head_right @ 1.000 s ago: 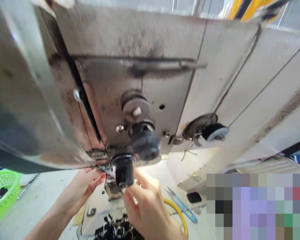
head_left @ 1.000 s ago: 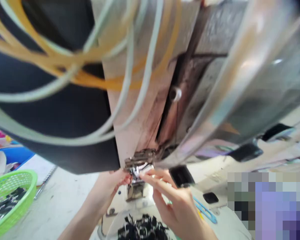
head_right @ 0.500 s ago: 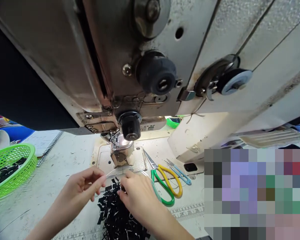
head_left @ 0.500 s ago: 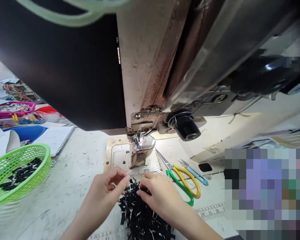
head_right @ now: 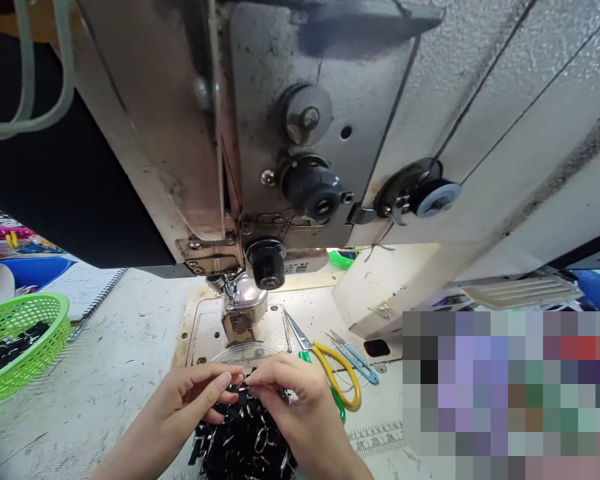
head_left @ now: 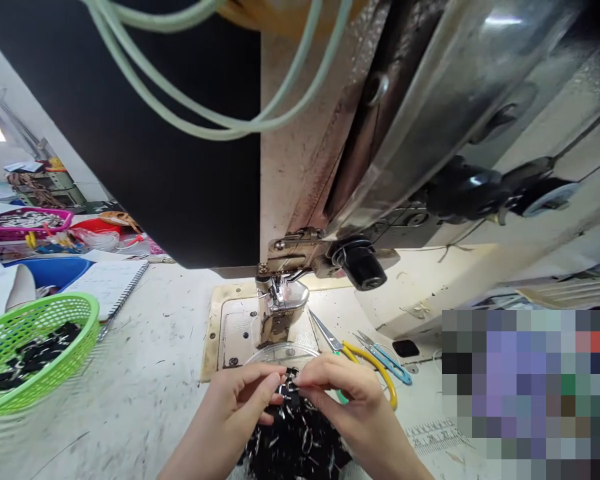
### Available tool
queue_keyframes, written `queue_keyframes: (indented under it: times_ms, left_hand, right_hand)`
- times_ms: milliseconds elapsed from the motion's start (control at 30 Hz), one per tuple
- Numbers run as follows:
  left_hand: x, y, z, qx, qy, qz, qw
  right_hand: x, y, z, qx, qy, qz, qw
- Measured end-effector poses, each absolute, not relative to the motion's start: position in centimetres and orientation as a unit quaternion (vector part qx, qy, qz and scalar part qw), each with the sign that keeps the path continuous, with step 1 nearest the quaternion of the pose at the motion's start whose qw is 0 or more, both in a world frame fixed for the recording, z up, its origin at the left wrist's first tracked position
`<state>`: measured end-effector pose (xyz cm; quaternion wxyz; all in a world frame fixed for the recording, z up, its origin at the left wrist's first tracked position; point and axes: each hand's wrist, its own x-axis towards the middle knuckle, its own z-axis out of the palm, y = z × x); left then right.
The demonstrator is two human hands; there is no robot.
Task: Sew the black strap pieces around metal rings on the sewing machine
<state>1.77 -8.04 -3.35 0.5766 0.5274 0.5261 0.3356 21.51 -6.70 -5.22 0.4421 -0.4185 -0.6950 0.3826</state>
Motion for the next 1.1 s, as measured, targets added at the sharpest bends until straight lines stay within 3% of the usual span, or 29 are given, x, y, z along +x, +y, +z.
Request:
queue_keyframes:
  times_ms: [167, 467, 733, 1100]
  left_hand:
    - [2.3, -8.0, -3.2, 0.5, 0.516, 0.345, 0.604]
    - [2.3, -7.6, -3.2, 0.528, 0.487, 0.368, 0.59]
    - [2.4, -7.7, -3.8, 0.432, 0.477, 0.456, 0.615]
    - [3.1, -8.0, -2.8, 0.419, 0.479, 0.469, 0.612]
  right_hand:
    - [21.7, -7.2, -5.2, -0.343, -0.759, 0.272, 0.482]
    - [21.5, -7.2, -5.2, -0.333, -0.75, 0.284, 0.496]
    - [20.7, -7.6, -4.2, -0.393, -0.583, 0.54, 0.462]
    - [20.0, -7.2, -3.4, -0.41, -0.496, 0.612, 0.46]
